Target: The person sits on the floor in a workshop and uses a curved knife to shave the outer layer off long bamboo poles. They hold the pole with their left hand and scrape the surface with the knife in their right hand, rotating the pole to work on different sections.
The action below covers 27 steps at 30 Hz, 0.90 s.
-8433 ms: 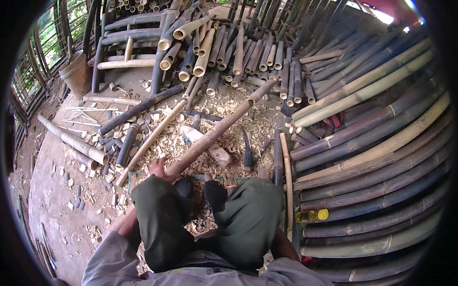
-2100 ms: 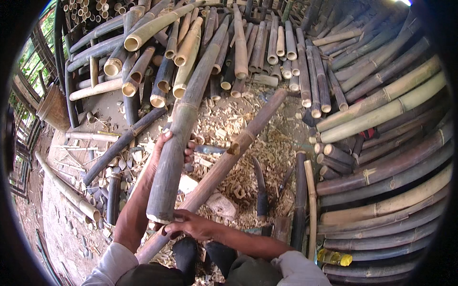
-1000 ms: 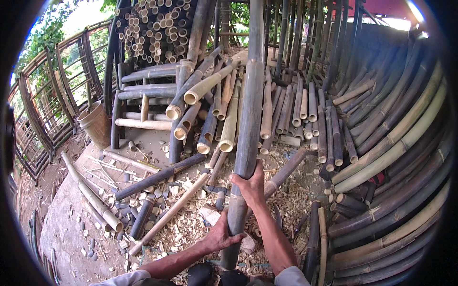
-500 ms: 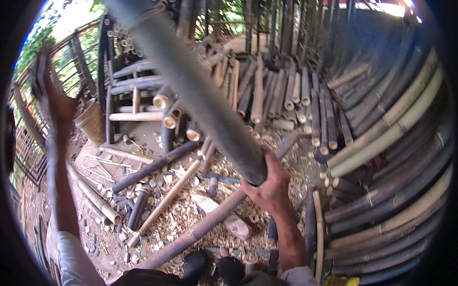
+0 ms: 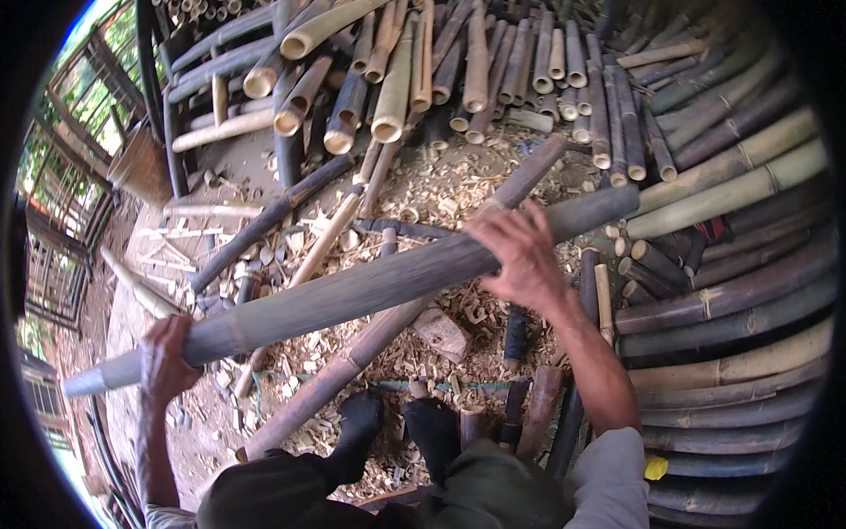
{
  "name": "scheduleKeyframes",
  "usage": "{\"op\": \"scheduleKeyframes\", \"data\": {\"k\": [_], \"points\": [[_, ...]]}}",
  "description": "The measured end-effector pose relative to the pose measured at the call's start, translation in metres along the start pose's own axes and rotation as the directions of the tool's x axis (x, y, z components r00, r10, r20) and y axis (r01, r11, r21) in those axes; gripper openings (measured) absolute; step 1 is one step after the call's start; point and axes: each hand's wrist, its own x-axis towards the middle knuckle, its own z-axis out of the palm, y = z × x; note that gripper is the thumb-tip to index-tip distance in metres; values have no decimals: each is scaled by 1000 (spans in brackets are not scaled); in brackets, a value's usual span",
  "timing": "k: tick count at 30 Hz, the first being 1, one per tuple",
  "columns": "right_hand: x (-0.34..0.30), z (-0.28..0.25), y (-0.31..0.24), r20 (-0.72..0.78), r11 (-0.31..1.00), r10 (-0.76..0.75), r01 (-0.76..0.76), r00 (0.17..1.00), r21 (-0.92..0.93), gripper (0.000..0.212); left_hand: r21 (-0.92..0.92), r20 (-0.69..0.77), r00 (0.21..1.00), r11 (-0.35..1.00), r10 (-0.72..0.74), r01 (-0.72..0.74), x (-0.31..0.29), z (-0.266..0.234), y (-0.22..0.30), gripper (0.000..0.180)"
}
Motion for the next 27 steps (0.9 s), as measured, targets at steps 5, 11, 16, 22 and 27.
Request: {"op": "scheduleKeyframes", "data": {"k": [5,11,16,22,27], "points": [[29,-10,14,53,962,211,-198,976,-188,73,-169,259,956,969,-134,182,-10,52,49,70],[24,55,1,-208,864,504,-493,838,104,72,-311,270,959,934,-89,174,3,124,61,73],[-48,105,-72,133,652,647,-635,751,415,45,-296,402,900,906,-168,302,13,158,65,85],[-140,153,-150,375,525,558,-665,740,531,37,-324,402,903,899,-151,294,25,197,74,86],[-149,132,-167,399,547,569,-693,720,471,33,-401,344,933,882,-106,248,31,216,82,78]]}}
